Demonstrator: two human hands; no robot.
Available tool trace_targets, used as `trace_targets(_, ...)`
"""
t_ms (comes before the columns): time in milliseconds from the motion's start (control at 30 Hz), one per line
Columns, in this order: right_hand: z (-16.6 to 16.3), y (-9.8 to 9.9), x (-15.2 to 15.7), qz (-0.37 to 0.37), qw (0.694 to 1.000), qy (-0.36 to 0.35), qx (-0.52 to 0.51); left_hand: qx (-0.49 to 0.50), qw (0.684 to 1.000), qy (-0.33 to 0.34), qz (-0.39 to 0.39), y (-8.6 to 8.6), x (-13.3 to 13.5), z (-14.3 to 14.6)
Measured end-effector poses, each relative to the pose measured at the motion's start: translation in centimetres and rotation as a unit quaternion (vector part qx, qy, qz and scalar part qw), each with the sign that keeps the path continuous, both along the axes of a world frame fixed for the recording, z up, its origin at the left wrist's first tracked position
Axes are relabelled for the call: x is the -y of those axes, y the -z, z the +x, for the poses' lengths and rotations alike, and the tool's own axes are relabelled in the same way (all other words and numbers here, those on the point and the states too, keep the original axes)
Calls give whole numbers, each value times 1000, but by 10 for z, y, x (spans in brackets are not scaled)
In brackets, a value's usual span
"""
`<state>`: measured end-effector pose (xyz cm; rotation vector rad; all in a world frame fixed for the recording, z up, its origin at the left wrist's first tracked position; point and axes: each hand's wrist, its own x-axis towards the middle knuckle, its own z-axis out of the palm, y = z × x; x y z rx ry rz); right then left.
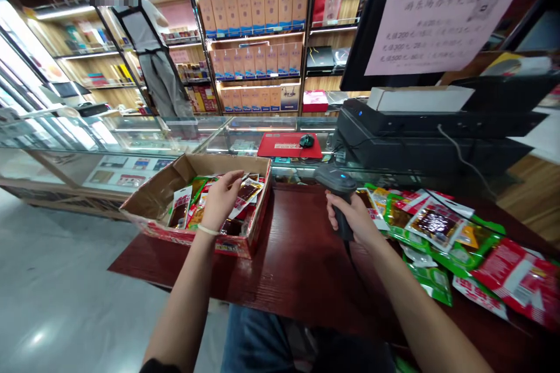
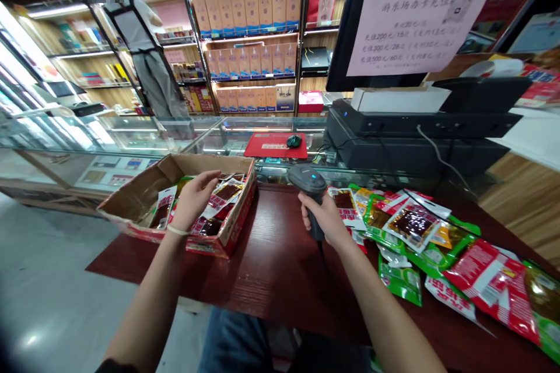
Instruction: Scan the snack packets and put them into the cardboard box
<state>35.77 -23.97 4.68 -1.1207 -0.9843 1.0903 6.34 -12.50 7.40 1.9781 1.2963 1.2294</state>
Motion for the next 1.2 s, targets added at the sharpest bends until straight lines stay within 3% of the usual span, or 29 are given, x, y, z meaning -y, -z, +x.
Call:
trace_targets(200,30,-1,11,-14,999,35,12,-6,998,66,13,-18,25,46)
trace_targets(400,76,1,30,-14,995,97,13,-21,982,187,25,-22,51,124)
trace_targets(500,101,3,37,-15,990,137,10,-5,975,223,-10,-7,53,168)
trace_targets(633,126,10,45,-39,981,188,-12,6,967,241,-82,31,46,220)
trace_targets(800,143,24,54,-26,977,209,-38,-39,970,201,-135,84,36,264)
trace_targets(900,148,28,55,-30,978,199,-46,-96,968,177,-150,107,33,281)
trace_targets(1033,150,29,54,-50,977,201,-42,-168,959,163,-158,125,33,299)
trace_targets(1200,146,25,55,-60,978,198,-35,-188,949,174,-185,129,30,308)
